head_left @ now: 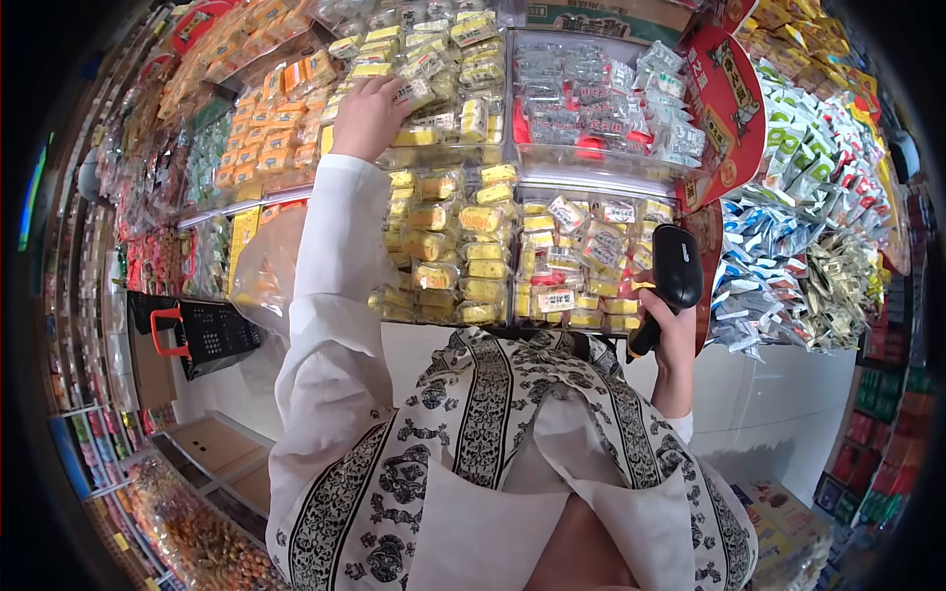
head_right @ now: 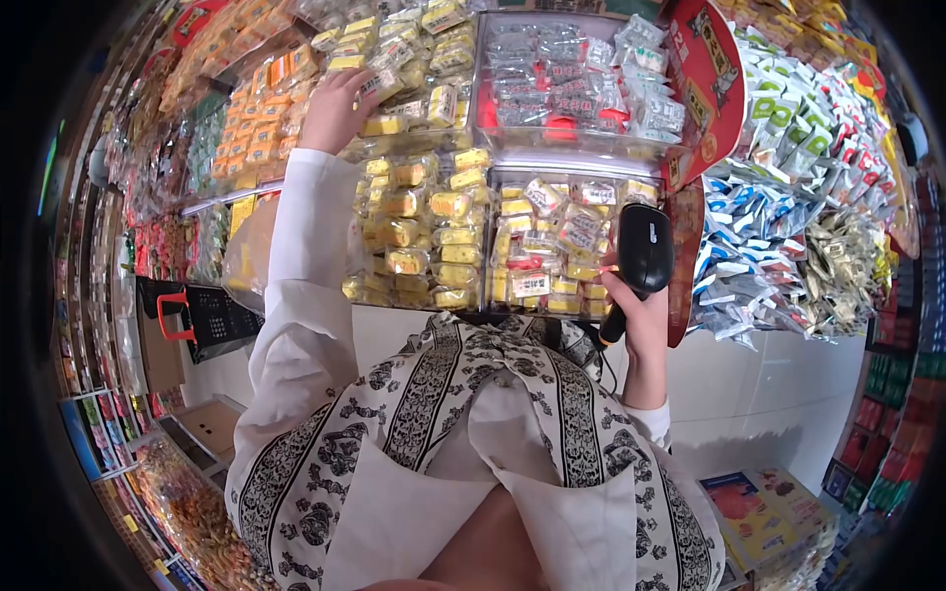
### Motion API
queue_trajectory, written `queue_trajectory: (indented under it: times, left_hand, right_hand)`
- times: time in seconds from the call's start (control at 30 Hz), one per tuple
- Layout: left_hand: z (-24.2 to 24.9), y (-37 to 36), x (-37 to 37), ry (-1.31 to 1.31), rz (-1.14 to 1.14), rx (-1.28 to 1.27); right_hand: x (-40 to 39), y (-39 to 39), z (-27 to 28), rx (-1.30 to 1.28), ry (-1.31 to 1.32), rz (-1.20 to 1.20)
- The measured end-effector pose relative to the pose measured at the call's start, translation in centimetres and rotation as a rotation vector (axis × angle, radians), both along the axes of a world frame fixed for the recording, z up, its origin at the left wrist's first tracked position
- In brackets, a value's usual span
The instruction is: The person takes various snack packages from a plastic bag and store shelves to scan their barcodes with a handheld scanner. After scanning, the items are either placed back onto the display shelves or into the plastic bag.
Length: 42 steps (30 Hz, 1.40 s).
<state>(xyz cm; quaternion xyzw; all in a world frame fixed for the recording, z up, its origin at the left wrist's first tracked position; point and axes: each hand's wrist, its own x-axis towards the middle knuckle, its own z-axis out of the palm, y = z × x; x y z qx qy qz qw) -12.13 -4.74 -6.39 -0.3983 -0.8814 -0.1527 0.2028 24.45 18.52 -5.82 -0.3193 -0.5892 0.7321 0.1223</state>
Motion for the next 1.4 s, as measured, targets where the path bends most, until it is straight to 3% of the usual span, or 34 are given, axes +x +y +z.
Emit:
queue_trajectory:
  times: [0.07, 0.2, 0.27, 0.37, 0.4, 0.43, 0.53, 0.57, 0.6, 0.67, 0.73, 0.8, 0.9, 0.93, 0.97, 1.0, 1.07, 1.4]
  left_hand:
    - [-0.7, -0.2, -0.1, -0.020, 0.075, -0.143]
    - [0.3, -1.4, 0.2, 0.011, 0.042, -0.113]
    - [2.1, -1.7, 1.6, 0.118, -0.077, 0.067]
    - [8.0, -2.9, 7.1, 0.048, -0.091, 0.188]
    - [9.8, -4.0, 8.4, 0.065, -0.120, 0.108]
    - [9.5, -5.4, 10.4, 0.004, 0.011, 0.164]
    - [12.4, -9.1, 15.7, 0.126, -0.136, 0.196]
    - [12.7, -9.9, 17.8, -0.027, -0.232, 0.440]
    - [12.7, -12.3, 18.4, -0.184, -0.413, 0.515]
    - [13.0, -15.1, 19.2, -0.358, -0.163, 0.503]
    - [11.5, -16.4, 17.3, -0.617, 0.075, 0.349]
    - [7.2, -17.1, 14.8, -0.669, 0.124, 0.173]
    - [0.2, -11.0, 13.3, -0.709, 0.007, -0.109]
    - [-2.6, -10.3, 12.9, -0.679, -0.055, -0.082]
    - [-5.5, -10.0, 12.3, -0.467, -0.176, -0.037]
    - [-6.1, -8.7, 11.5, -0.471, -0.179, -0.032]
    - [-6.6, -6.3, 10.9, -1.581, 0.117, 0.969]
    - [-4.7, -1.0, 8.8, -0.972, -0.217, 0.360]
  right_hand:
    - [0.3, 0.2, -0.1, -0.015, 0.007, -0.021]
    - [0.8, -0.3, -0.2, 0.006, 0.007, -0.073]
    - [0.8, -0.5, -0.3, 0.024, -0.045, -0.017]
    - [0.6, -0.8, -0.6, 0.062, -0.048, -0.006]
    - [0.2, -0.5, 0.1, 0.060, -0.065, 0.006]
    - [-0.3, -0.9, 0.6, 0.061, -0.062, 0.030]
    - [-1.1, -2.2, 0.8, 0.057, -0.053, 0.037]
    - [-1.3, -2.5, 0.8, 0.055, -0.058, 0.045]
    - [-1.5, -2.9, 0.9, 0.047, -0.078, 0.065]
    - [-2.0, -3.8, 1.3, 0.046, -0.099, 0.091]
    - [-2.3, -4.9, 0.7, 0.010, -0.171, 0.175]
    - [-3.1, -6.3, 0.7, 0.032, -0.175, 0.198]
    - [-2.7, -3.4, 0.3, 0.004, -0.135, 0.200]
    - [-2.8, -3.6, 0.4, 0.007, -0.137, 0.203]
    - [-2.9, -4.0, 0.6, 0.017, -0.146, 0.202]
    - [-2.8, -4.1, 0.8, 0.026, -0.162, 0.199]
    - [-2.8, -4.5, 0.9, 0.037, -0.169, 0.206]
    - [-1.6, -4.0, 0.6, 0.022, -0.166, 0.184]
